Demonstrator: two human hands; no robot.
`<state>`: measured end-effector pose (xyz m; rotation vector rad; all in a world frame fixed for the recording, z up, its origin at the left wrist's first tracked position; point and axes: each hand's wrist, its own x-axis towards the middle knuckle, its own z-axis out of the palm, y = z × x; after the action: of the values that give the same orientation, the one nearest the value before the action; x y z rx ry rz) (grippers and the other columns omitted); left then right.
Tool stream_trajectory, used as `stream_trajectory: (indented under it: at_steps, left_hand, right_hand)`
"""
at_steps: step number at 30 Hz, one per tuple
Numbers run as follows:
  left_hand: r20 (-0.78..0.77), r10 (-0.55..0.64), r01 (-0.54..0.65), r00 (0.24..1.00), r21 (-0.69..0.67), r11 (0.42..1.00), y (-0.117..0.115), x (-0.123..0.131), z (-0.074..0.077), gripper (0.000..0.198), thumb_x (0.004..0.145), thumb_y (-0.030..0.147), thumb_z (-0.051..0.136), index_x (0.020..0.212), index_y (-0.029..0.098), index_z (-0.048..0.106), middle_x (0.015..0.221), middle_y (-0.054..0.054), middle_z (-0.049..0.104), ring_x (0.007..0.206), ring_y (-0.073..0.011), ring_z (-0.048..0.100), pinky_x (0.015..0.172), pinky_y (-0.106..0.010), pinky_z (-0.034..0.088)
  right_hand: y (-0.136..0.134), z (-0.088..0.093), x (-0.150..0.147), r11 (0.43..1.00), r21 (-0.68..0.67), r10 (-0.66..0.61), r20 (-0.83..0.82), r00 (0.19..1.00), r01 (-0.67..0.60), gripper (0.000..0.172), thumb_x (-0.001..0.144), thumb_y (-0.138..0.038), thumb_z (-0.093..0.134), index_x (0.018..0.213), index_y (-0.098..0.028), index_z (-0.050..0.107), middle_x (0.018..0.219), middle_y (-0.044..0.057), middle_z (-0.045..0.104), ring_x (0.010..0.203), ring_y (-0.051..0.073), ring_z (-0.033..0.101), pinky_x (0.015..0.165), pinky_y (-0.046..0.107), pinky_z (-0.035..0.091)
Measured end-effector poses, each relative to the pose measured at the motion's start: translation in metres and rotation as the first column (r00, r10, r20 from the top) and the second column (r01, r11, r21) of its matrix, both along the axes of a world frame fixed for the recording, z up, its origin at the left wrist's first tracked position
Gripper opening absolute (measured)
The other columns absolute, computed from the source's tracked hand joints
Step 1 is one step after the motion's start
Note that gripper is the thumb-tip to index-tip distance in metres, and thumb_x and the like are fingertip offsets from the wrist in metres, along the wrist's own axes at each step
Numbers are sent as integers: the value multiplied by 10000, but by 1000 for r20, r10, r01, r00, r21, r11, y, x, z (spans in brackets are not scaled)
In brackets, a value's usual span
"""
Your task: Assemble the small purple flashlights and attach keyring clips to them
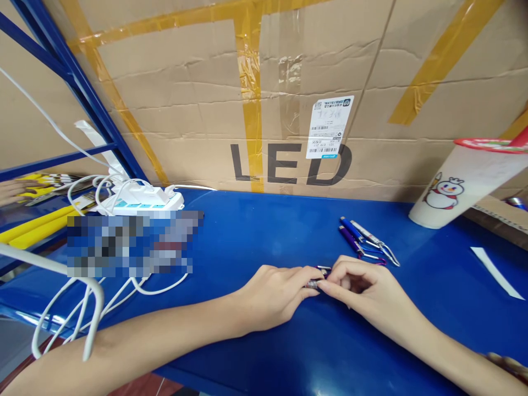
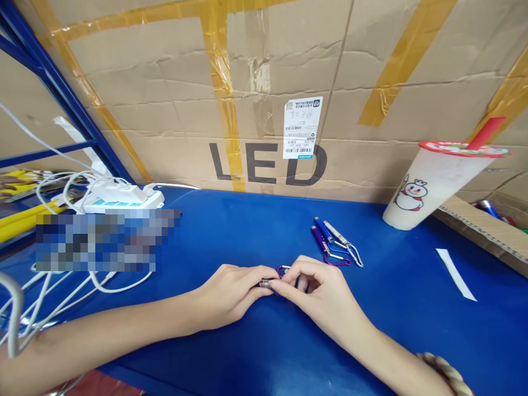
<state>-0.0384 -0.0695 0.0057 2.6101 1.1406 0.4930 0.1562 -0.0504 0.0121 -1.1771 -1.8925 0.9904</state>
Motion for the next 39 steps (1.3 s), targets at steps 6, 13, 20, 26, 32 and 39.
stream_trajectory:
  at_steps: [6,13,20,26,32,39]
  left_hand:
    - [0,10,-10,1000,-23,1000,0,1,2,233,983,280,354,1166,221,486,1058,-9,699,876,-148,684,729,-231,489]
    - [-7,12,-12,1000,-22,1000,0,1,4,223,984,276,348,1151,212,482,1010,-5,705,842,-151,684,694,-232,478]
    - [-19,10,-10,1000,-25,1000,1,1,5,216,985,283,346,1137,212,483,985,-2,706,819,-147,684,669,-226,469]
    - [-36,0,-2,999,-50,999,1,1,7,210,984,287,342,1111,214,493,980,-4,704,815,-135,677,674,-210,465]
    - [-54,-31,28,998,-46,999,3,1,6,205,981,288,346,1093,222,504,941,7,701,788,-129,670,680,-211,459]
    - [-45,-48,45,998,-53,998,4,1,6,197,977,277,345,1078,218,503,978,1,704,791,-127,664,676,-208,451]
  right_hand:
    - [-1,1,1,994,101,29,18,999,-31,430,731,-573,648,596,-165,654,591,29,574,436,72,451,397,196,378]
    - [-1,2,2,991,130,38,42,998,-43,428,742,-578,636,615,-170,667,599,30,582,439,72,463,396,197,378]
    - [0,0,3,991,122,51,60,997,-58,414,751,-570,631,632,-175,669,599,24,588,445,73,465,402,195,388]
    - [0,-1,4,992,101,73,64,995,-79,395,758,-547,633,635,-173,660,613,22,587,446,70,471,405,192,385]
    - [-1,-2,3,985,123,110,88,990,-121,420,769,-556,613,605,-170,623,602,14,578,438,64,453,403,193,364]
    - [-1,-5,3,981,150,108,88,990,-121,413,780,-534,616,586,-169,591,597,6,576,447,58,440,416,187,356]
